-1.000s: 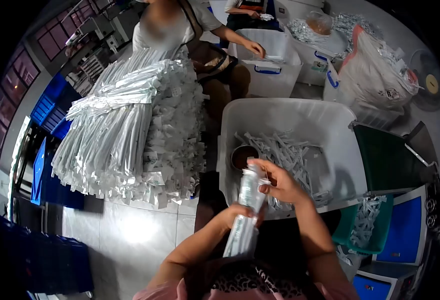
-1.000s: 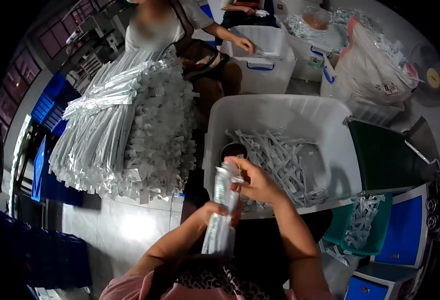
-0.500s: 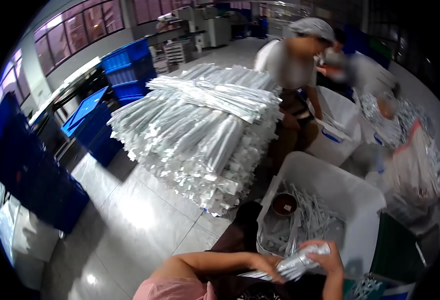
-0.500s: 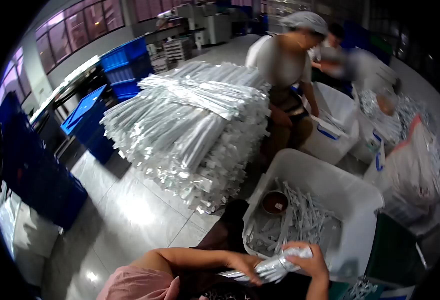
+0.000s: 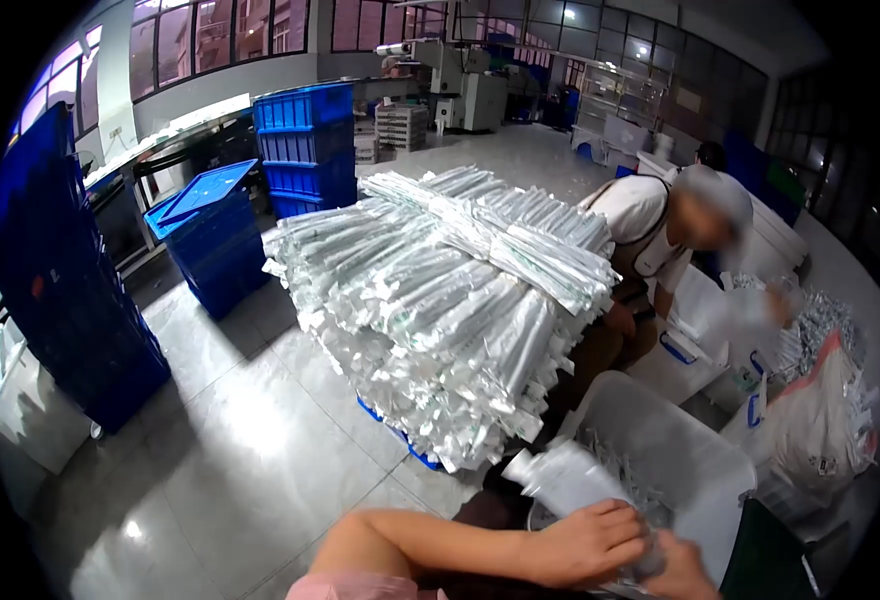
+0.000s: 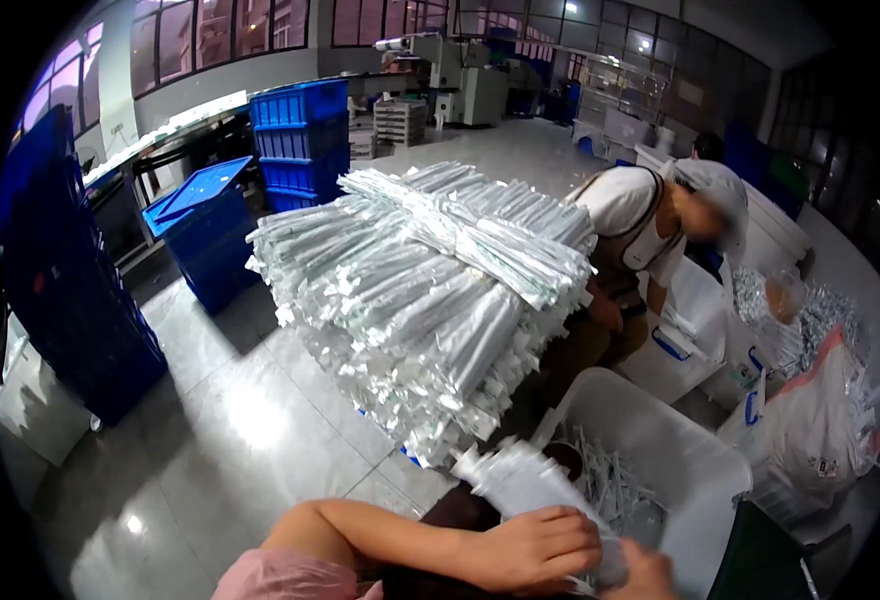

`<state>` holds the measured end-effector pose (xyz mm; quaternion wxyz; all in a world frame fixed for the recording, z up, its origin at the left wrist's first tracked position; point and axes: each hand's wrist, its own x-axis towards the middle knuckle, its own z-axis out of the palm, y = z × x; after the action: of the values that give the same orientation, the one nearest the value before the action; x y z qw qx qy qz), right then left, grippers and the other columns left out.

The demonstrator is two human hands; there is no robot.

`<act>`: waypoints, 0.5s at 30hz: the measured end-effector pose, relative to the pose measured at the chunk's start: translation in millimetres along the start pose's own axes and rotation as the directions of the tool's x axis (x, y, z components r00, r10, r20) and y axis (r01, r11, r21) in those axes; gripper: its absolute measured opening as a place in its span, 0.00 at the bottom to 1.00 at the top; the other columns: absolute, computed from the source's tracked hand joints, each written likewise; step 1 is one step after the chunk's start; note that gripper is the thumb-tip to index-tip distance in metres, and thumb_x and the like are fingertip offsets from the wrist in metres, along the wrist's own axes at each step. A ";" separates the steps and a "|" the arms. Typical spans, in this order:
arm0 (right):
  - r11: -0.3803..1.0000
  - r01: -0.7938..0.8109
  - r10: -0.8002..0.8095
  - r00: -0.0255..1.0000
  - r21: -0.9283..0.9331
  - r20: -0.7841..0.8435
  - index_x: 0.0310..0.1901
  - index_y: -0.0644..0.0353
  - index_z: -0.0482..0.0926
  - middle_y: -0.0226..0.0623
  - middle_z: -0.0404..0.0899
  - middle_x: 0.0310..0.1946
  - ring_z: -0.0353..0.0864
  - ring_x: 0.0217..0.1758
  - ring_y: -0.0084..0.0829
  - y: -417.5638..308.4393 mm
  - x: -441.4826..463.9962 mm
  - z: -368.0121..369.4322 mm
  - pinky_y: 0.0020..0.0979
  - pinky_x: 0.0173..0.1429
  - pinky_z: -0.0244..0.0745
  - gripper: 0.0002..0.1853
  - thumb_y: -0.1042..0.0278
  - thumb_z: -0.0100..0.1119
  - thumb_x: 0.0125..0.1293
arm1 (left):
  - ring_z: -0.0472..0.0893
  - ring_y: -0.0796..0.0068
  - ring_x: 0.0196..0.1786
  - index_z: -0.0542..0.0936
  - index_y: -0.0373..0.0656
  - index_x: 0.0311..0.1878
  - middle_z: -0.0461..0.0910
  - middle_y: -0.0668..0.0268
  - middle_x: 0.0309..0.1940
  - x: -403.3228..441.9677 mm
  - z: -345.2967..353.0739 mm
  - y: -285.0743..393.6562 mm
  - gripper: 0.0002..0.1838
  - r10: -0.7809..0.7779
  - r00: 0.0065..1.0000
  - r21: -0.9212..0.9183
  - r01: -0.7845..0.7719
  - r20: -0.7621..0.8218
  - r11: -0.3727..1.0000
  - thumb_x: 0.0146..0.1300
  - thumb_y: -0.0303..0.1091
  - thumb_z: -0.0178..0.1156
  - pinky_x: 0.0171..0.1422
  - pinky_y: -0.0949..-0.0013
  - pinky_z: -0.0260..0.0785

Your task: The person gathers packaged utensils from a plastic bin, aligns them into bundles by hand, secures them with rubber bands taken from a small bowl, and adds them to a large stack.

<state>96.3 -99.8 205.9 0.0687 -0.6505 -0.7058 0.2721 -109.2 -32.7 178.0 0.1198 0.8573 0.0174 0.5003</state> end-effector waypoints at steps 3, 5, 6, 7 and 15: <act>0.980 0.127 -0.091 0.971 0.156 -0.219 0.48 0.67 0.71 0.42 0.77 0.40 0.75 0.45 0.27 -27.2 35.0 -55.7 0.28 0.50 0.67 0.32 0.58 0.67 0.42 | 0.75 0.61 0.41 0.74 0.37 0.37 0.74 0.57 0.35 -45.2 -21.2 -7.1 0.11 0.177 0.967 0.029 -0.174 -0.185 0.984 0.53 0.33 0.53 0.46 0.66 0.68; 0.917 0.359 -0.250 0.857 0.174 -0.451 0.49 0.68 0.67 0.43 0.74 0.42 0.73 0.47 0.30 -61.3 73.0 -82.9 0.31 0.54 0.65 0.35 0.57 0.66 0.39 | 0.73 0.60 0.28 0.71 0.39 0.30 0.72 0.58 0.27 -54.4 -37.0 -5.9 0.08 -0.009 0.996 -0.109 -0.001 -0.085 0.994 0.51 0.34 0.56 0.28 0.63 0.65; 0.925 0.375 -0.301 0.819 0.060 -0.489 0.53 0.70 0.63 0.43 0.72 0.45 0.72 0.48 0.33 -87.5 97.5 -97.5 0.32 0.56 0.62 0.39 0.58 0.66 0.39 | 0.72 0.58 0.27 0.70 0.40 0.30 0.70 0.56 0.25 -83.3 -21.0 -16.9 0.08 -0.162 0.983 -0.119 0.171 0.080 0.978 0.49 0.33 0.56 0.27 0.62 0.64; 0.871 0.485 -0.362 0.743 0.080 -0.563 0.55 0.70 0.60 0.44 0.69 0.49 0.69 0.52 0.32 -115.7 126.7 -103.0 0.31 0.58 0.60 0.41 0.59 0.66 0.40 | 0.72 0.58 0.27 0.69 0.41 0.29 0.69 0.57 0.24 -109.6 -5.7 -28.6 0.09 -0.275 0.954 -0.077 0.285 0.117 0.956 0.47 0.33 0.57 0.27 0.61 0.65; 0.490 0.871 -0.641 0.347 -0.018 -0.684 0.60 0.51 0.59 0.42 0.76 0.41 0.78 0.39 0.33 -348.7 371.9 -97.4 0.32 0.43 0.74 0.35 0.64 0.63 0.49 | 0.73 0.58 0.29 0.71 0.41 0.30 0.71 0.59 0.24 -225.7 25.5 -66.6 0.11 -0.669 0.737 0.022 0.671 0.091 0.742 0.44 0.34 0.58 0.30 0.60 0.67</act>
<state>-220.6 282.4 357.5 0.5269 -0.2632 -0.8017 0.1022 -193.7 -6.7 -41.5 0.2975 0.8154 0.3157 0.3833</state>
